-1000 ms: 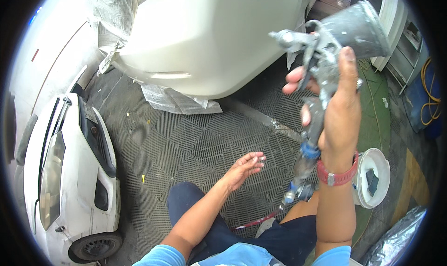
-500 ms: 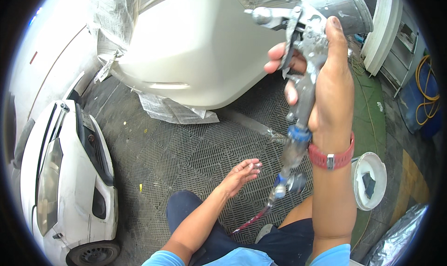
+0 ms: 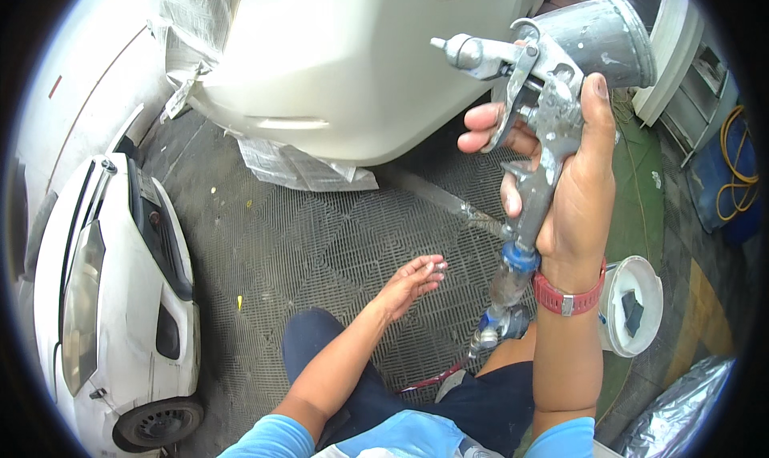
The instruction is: The person sits on the floor and prepares a paint spray gun by pouring liquid from a can into the gun's cup, wiping the cup with a cloth, and attaching a hose. The person then stands and walks toward a white car, adjusting the spray gun before the clip ends.
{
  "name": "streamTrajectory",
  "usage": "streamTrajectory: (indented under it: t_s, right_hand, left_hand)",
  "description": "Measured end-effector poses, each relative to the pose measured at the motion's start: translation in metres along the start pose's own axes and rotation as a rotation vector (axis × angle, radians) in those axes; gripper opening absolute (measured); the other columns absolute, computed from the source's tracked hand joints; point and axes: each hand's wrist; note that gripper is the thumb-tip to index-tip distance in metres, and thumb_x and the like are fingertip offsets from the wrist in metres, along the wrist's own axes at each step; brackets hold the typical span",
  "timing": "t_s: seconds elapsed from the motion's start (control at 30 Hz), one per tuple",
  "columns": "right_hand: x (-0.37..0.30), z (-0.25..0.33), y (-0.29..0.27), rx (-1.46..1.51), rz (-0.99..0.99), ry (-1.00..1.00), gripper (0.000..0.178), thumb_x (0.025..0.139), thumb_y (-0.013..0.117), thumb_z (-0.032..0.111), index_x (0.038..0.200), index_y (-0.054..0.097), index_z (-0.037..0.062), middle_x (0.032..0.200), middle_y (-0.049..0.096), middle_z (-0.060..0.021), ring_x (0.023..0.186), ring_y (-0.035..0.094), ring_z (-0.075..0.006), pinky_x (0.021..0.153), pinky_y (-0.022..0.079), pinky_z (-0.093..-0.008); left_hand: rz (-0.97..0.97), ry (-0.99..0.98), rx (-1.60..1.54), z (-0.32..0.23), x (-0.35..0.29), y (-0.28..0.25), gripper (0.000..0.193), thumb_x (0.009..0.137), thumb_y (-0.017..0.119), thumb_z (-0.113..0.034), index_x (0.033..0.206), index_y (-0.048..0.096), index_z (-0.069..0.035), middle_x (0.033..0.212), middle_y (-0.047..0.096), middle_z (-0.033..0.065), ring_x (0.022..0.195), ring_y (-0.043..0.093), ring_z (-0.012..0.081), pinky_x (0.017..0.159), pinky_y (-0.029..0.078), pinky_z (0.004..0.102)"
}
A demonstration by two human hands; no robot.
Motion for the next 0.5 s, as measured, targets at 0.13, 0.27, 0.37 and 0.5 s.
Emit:
streamTrajectory:
  t_s: [0.13,0.27,0.37,0.5]
  right_hand:
    - [-0.013,-0.02,-0.018,0.025,-0.047,0.063,0.077,0.115,0.034,0.065,0.148,0.059,-0.0006,0.1,0.078,-0.0232,0.082,0.08,-0.0262,0.039,0.053,-0.0224]
    - [-0.025,-0.043,-0.045,-0.212,-0.409,0.08,0.075,0.116,0.033,0.064,0.15,0.058,0.0023,0.104,0.078,-0.0219,0.088,0.08,-0.025,0.043,0.049,-0.0244]
    - [-0.043,-0.067,-0.056,-0.26,-0.496,0.066,0.071,0.118,0.03,0.059,0.156,0.053,0.0042,0.117,0.078,-0.0225,0.097,0.079,-0.0244,0.046,0.049,-0.0249]
    - [-0.061,-0.098,-0.067,-0.272,-0.439,0.059,0.071,0.119,0.029,0.056,0.154,0.055,0.0004,0.116,0.077,-0.0205,0.097,0.078,-0.0231,0.049,0.051,-0.0256]
  left_hand:
    - [-0.028,-0.02,-0.018,0.001,0.001,-0.001,0.046,0.113,0.066,-0.037,0.15,0.061,-0.01,0.139,0.069,0.0,0.12,0.066,0.0106,0.106,0.055,0.0304]
    - [-0.065,0.075,0.097,-0.014,-0.019,-0.002,0.046,0.111,0.069,-0.038,0.146,0.064,-0.009,0.139,0.07,0.0034,0.121,0.066,0.0141,0.109,0.054,0.0329]
    - [-0.195,0.199,0.612,-0.039,-0.072,-0.007,0.05,0.106,0.075,-0.036,0.145,0.065,-0.006,0.142,0.07,0.0108,0.132,0.065,0.0263,0.116,0.049,0.0422]
    - [-0.449,0.329,1.451,-0.065,-0.185,-0.016,0.053,0.098,0.081,-0.034,0.142,0.066,-0.007,0.15,0.063,0.0197,0.143,0.056,0.0416,0.122,0.042,0.0545]
Point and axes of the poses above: each hand's wrist, its own x-axis towards the middle knuckle, its own y-axis out of the palm, z = x × y
